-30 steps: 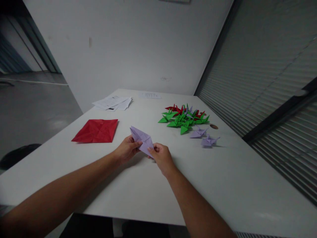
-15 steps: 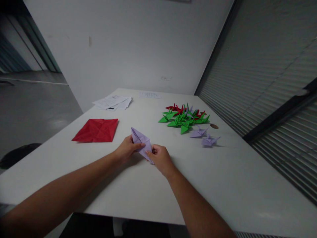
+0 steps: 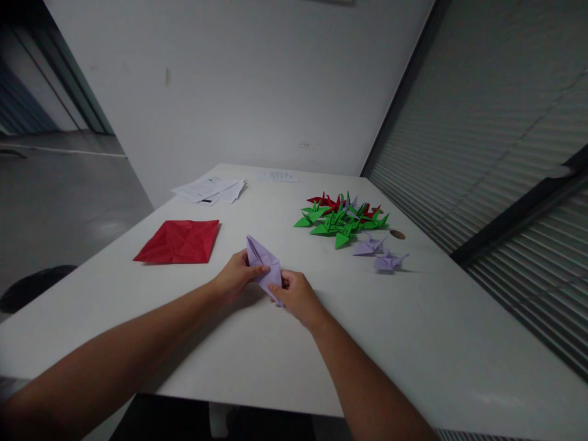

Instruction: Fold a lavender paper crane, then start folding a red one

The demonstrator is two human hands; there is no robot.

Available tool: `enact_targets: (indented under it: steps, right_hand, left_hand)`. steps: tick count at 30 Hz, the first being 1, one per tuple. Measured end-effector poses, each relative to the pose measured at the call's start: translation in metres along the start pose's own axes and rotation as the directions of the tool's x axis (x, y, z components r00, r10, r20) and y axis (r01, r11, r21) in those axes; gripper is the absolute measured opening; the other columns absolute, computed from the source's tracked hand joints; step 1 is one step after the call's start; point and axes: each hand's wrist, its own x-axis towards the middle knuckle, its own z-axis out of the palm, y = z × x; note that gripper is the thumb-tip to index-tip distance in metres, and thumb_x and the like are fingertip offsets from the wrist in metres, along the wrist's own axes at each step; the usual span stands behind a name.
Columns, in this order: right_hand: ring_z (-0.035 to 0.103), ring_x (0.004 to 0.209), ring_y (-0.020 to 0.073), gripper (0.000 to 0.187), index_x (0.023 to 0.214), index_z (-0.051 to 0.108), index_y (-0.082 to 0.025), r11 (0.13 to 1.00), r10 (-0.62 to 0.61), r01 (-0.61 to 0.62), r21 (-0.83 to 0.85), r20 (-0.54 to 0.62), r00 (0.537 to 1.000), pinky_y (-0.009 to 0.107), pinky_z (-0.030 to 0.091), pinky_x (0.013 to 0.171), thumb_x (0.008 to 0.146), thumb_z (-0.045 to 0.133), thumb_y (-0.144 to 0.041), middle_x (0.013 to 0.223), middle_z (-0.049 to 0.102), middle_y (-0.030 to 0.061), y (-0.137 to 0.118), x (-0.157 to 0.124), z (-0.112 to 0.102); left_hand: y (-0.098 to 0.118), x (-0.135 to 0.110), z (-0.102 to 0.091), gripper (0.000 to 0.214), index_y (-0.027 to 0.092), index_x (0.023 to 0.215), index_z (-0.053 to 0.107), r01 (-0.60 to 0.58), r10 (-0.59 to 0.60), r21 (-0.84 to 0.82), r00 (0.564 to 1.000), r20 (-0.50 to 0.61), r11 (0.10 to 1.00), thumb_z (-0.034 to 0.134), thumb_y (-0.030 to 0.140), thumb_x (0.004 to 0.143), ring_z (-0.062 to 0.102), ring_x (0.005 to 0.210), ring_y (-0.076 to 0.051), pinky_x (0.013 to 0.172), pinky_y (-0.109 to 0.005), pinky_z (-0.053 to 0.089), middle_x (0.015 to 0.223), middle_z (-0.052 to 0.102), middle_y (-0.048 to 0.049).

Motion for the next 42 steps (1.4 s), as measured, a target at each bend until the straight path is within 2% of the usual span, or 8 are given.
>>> enact_targets:
  steps: [6, 13, 21, 25, 30, 34, 38, 42]
  right_hand:
    - [0.053, 0.049, 0.0101, 0.022, 0.088, 0.07, -0.015, 0.999, 0.012, -0.012, -0.053, 0.007, 1.0, 0.02, 0.038, 0.044, 0.074, 0.071, -0.032, 0.062, 0.064, -0.0015, 0.0, 0.001, -0.001]
    - [0.049, 0.045, 0.01, 0.023, 0.086, 0.069, -0.015, 0.999, 0.012, -0.016, -0.043, -0.081, 0.997, 0.02, 0.032, 0.041, 0.074, 0.07, -0.034, 0.057, 0.059, -0.003, -0.002, 0.002, -0.005]
    - [0.052, 0.049, 0.0112, 0.024, 0.086, 0.069, -0.016, 1.0, 0.009, -0.01, -0.017, -0.077, 0.997, 0.02, 0.034, 0.043, 0.075, 0.071, -0.037, 0.059, 0.061, -0.0021, -0.002, 0.003, -0.007]
    - [0.057, 0.056, 0.0135, 0.029, 0.085, 0.068, -0.018, 0.997, -0.008, 0.015, 0.073, -0.09, 0.996, 0.023, 0.041, 0.048, 0.072, 0.076, -0.043, 0.07, 0.067, 0.0002, -0.001, 0.005, -0.006]
    - [0.055, 0.05, 0.0112, 0.039, 0.087, 0.06, -0.019, 0.989, 0.034, -0.013, 0.15, -0.14, 0.99, 0.021, 0.039, 0.045, 0.07, 0.08, -0.048, 0.07, 0.067, -0.0004, -0.002, 0.006, -0.006]
    - [0.063, 0.055, 0.014, 0.05, 0.095, 0.05, -0.023, 0.974, 0.04, -0.001, 0.229, -0.168, 0.985, 0.024, 0.049, 0.05, 0.067, 0.083, -0.049, 0.077, 0.068, -0.0024, -0.001, 0.008, -0.006]
    - [0.067, 0.067, 0.0158, 0.051, 0.099, 0.046, -0.025, 0.98, -0.069, 0.107, 0.165, -0.223, 0.972, 0.03, 0.056, 0.06, 0.069, 0.082, -0.047, 0.096, 0.067, -0.0001, 0.003, 0.01, -0.006]
    - [0.066, 0.098, 0.0225, 0.039, 0.097, 0.054, -0.023, 0.969, -0.247, 0.232, -0.085, -0.272, 0.93, 0.033, 0.057, 0.078, 0.071, 0.079, -0.036, 0.106, 0.065, 0.005, 0.005, 0.011, -0.009]
  left_hand:
    - [0.001, 0.002, 0.0, 0.047, 0.014, 0.093, 0.063, -0.001, 0.001, -0.001, 0.998, -0.066, 1.0, 0.092, 0.025, 0.057, 0.066, 0.071, -0.017, 0.067, -0.029, 0.054, 0.084, 0.071, -0.0043]
    - [-0.001, 0.003, -0.004, 0.057, 0.014, 0.101, 0.063, 0.044, -0.045, 0.025, 0.999, 0.03, 0.999, 0.094, 0.017, 0.053, 0.069, 0.076, -0.018, 0.07, -0.03, 0.057, 0.09, 0.073, -0.007]
    - [-0.006, 0.007, -0.009, 0.056, 0.013, 0.102, 0.065, 0.015, -0.018, 0.049, 0.998, 0.062, 0.999, 0.094, 0.022, 0.055, 0.07, 0.073, -0.018, 0.069, -0.031, 0.057, 0.088, 0.073, -0.0083]
    - [-0.001, 0.004, -0.007, 0.052, 0.013, 0.102, 0.067, 0.043, -0.048, 0.074, 0.997, 0.068, 0.996, 0.093, 0.025, 0.058, 0.069, 0.073, -0.018, 0.068, -0.03, 0.056, 0.089, 0.073, -0.0086]
    - [0.009, -0.003, -0.004, 0.029, 0.015, 0.097, 0.068, 0.098, -0.083, -0.117, 0.988, 0.132, 0.988, 0.076, 0.034, 0.077, 0.066, 0.067, -0.015, 0.064, -0.028, 0.056, 0.082, 0.069, -0.0051]
    - [0.01, -0.005, -0.003, 0.025, 0.014, 0.091, 0.067, 0.117, -0.084, -0.171, 0.979, 0.187, 0.978, 0.078, 0.023, 0.07, 0.068, 0.071, -0.016, 0.068, -0.029, 0.057, 0.083, 0.07, -0.0064]
    - [0.005, -0.004, -0.003, 0.036, 0.014, 0.094, 0.068, 0.082, -0.052, -0.129, 0.973, 0.225, 0.988, 0.087, 0.019, 0.064, 0.071, 0.08, -0.018, 0.08, -0.034, 0.057, 0.094, 0.072, -0.0069]
    - [0.001, -0.004, -0.003, 0.041, 0.014, 0.095, 0.068, 0.047, -0.029, -0.074, 0.973, 0.23, 0.996, 0.091, 0.022, 0.063, 0.07, 0.078, -0.016, 0.079, -0.033, 0.056, 0.09, 0.07, -0.0051]
